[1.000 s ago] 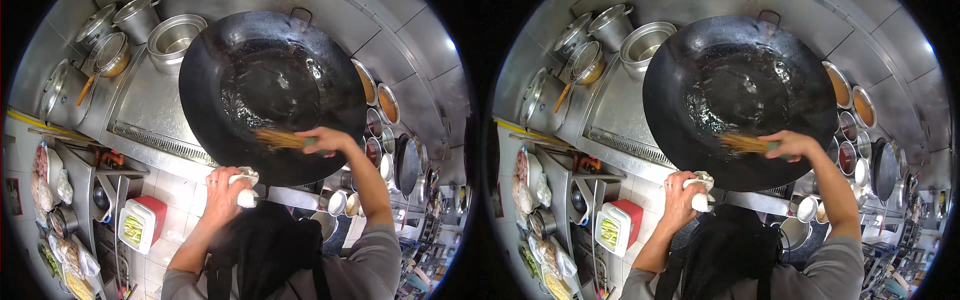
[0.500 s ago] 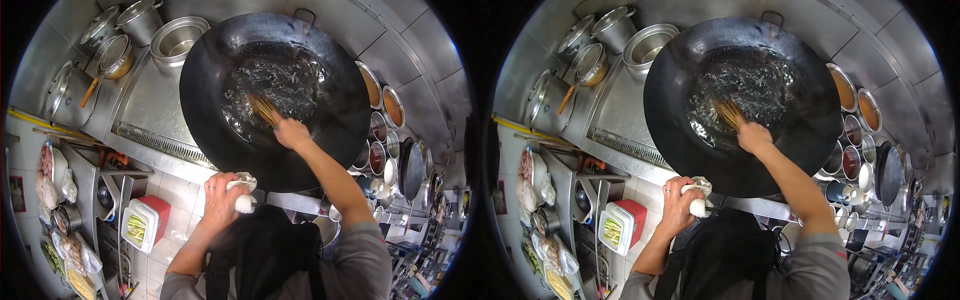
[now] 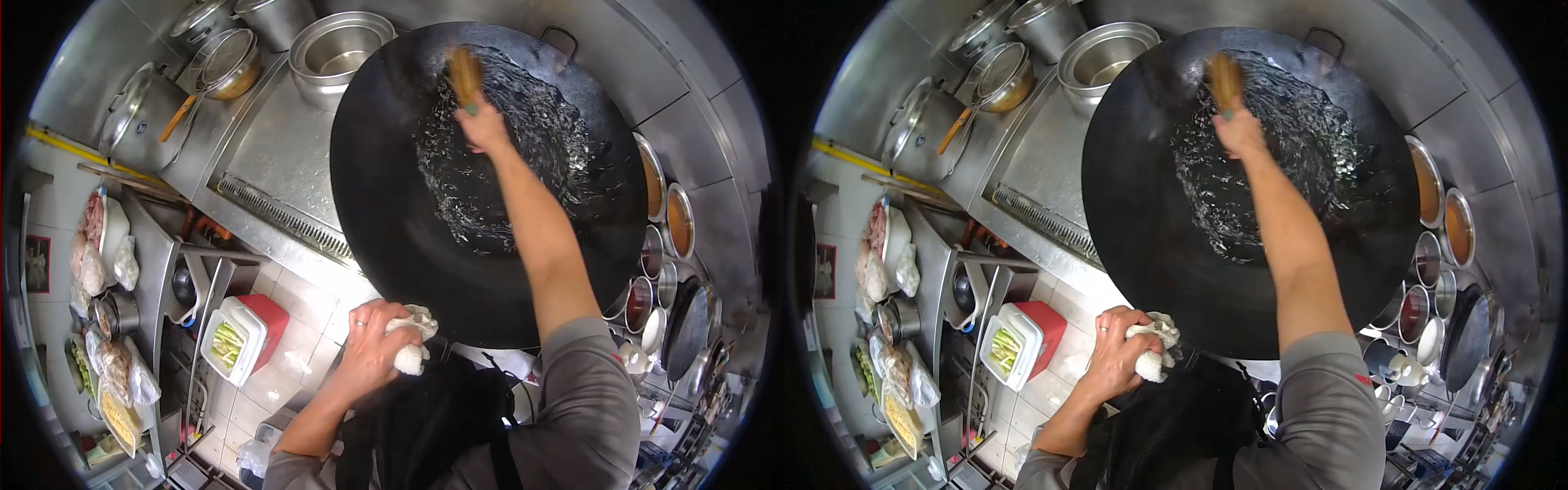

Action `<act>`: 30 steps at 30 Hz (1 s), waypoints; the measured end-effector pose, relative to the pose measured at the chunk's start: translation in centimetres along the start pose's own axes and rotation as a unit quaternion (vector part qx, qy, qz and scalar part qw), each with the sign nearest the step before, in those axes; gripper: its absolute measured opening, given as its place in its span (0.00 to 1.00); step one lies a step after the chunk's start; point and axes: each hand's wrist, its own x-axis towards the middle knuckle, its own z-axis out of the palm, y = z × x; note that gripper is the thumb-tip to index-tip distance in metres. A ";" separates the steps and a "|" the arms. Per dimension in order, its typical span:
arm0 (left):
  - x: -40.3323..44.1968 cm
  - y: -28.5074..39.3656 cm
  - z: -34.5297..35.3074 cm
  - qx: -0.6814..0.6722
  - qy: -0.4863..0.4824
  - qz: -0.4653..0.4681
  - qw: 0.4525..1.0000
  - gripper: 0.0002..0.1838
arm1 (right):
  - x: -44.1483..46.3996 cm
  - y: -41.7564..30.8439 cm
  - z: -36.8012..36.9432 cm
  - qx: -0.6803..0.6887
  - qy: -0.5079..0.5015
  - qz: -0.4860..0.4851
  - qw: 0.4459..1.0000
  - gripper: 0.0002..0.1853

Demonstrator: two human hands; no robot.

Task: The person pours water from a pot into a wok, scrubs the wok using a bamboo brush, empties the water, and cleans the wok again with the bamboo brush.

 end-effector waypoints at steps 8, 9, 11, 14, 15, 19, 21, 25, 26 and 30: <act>-0.1 0.6 0.0 0.006 0.024 -0.004 1.000 0.26 | -20.3 -8.8 -0.8 0.152 -0.337 0.005 0.929 0.44; 0.0 0.8 0.2 -0.002 0.048 0.008 0.999 0.26 | -22.5 -8.1 -2.6 0.136 -0.378 0.014 0.916 0.45; -0.1 0.9 0.4 0.003 0.051 0.018 0.999 0.25 | -26.9 -6.9 -6.7 0.092 -0.441 0.041 0.892 0.45; -0.3 0.7 0.5 0.018 0.043 0.028 0.999 0.25 | -32.4 -4.9 -14.4 -0.029 -0.490 0.104 0.865 0.44; -0.3 0.6 0.6 0.024 0.045 0.039 0.998 0.25 | -34.1 -4.8 -17.6 -0.085 -0.478 0.125 0.865 0.43; -0.2 0.9 0.3 0.064 0.032 0.057 0.996 0.30 | -36.4 0.9 -27.0 -0.356 -0.292 0.176 0.870 0.38; -0.2 2.1 -0.5 0.110 0.018 0.058 0.992 0.29 | -33.6 6.3 -29.2 -0.536 -0.166 0.114 0.820 0.35; -0.1 2.6 -0.4 0.174 -0.023 0.080 0.981 0.18 | -18.6 13.9 -28.5 -0.537 0.007 0.144 0.831 0.39; 0.1 2.5 -0.4 0.182 -0.029 0.066 0.981 0.18 | -14.5 13.9 -27.1 -0.517 0.034 0.130 0.845 0.39; 0.2 2.1 -0.2 0.192 -0.025 0.029 0.981 0.17 | -0.3 9.9 -16.5 -0.287 0.089 0.112 0.947 0.36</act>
